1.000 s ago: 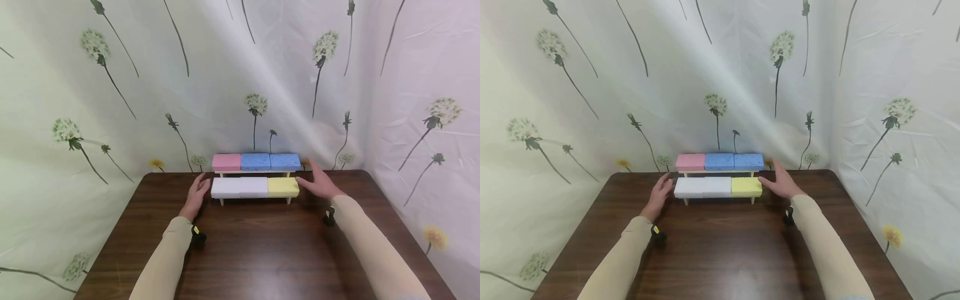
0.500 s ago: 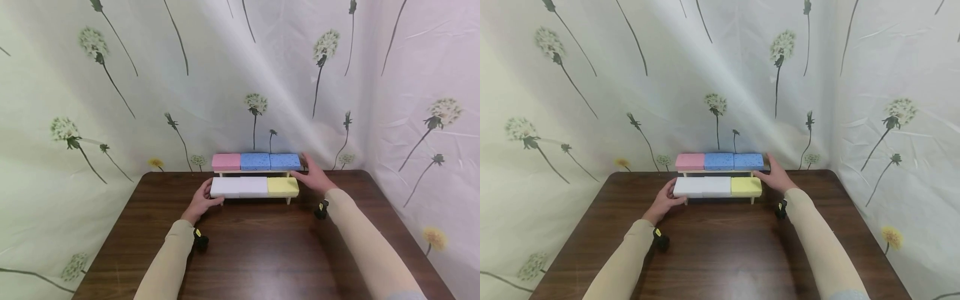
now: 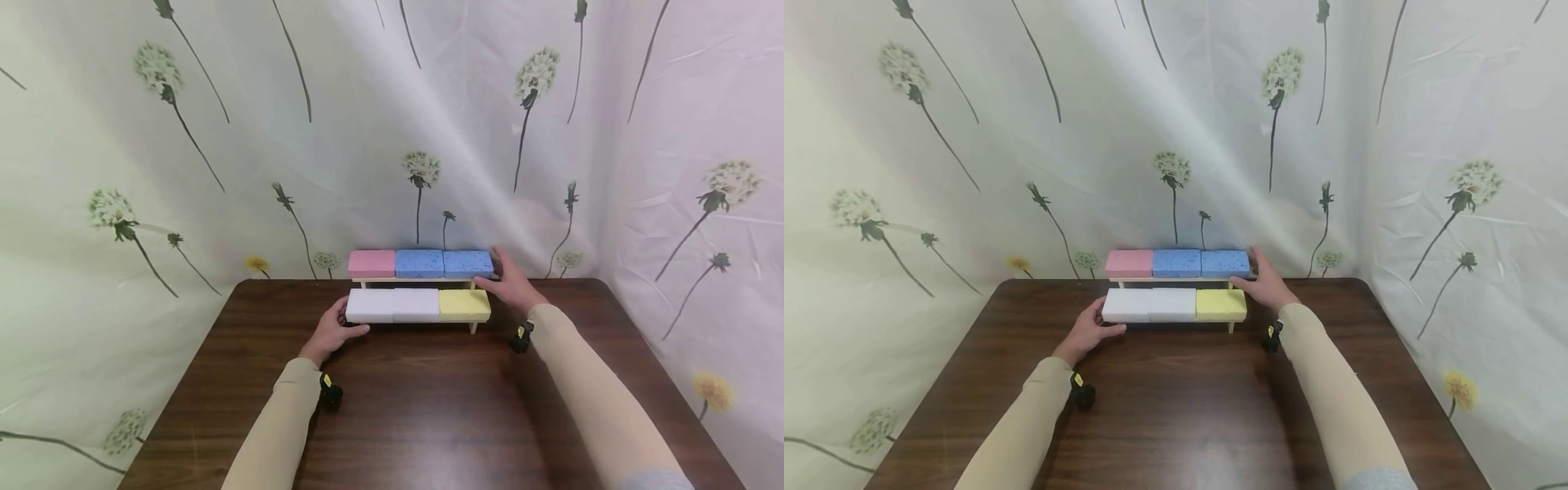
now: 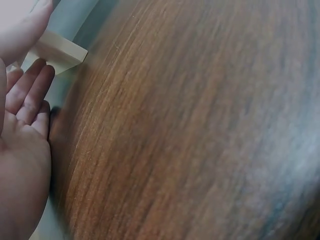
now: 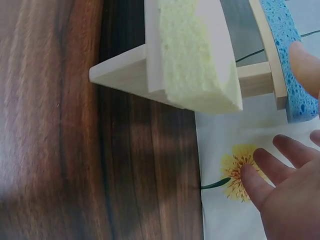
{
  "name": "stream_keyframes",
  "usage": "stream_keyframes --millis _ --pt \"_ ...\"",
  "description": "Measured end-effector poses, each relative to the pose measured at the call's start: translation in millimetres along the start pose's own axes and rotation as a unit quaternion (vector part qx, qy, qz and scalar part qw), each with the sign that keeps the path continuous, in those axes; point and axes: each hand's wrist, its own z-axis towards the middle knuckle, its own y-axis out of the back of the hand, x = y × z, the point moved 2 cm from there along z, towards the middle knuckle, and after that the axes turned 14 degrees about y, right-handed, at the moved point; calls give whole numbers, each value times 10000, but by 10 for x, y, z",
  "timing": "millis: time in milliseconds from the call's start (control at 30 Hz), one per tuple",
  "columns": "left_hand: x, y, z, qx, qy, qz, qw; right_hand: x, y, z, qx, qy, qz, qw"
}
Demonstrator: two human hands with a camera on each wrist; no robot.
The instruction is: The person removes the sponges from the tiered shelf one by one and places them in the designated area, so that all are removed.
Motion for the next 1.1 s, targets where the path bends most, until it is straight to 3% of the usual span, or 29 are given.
stream_keyframes --millis 200,467,600,967,1100 --pt "-8 -17 3 47 -140 -50 9999 -9 -13 58 8 77 -162 9998" --pt "-319 5 -236 161 -112 83 9998 10 -22 115 -89 220 -269 9994" --pt "-366 3 -281 187 -93 113 9997 21 -27 124 -212 211 -74 9995" --pt "-336 9 -297 169 -132 125 9997 -80 -13 137 -400 123 203 9989" --pt "-146 3 -139 74 -145 79 9998 -97 11 114 -472 -11 229 9986"
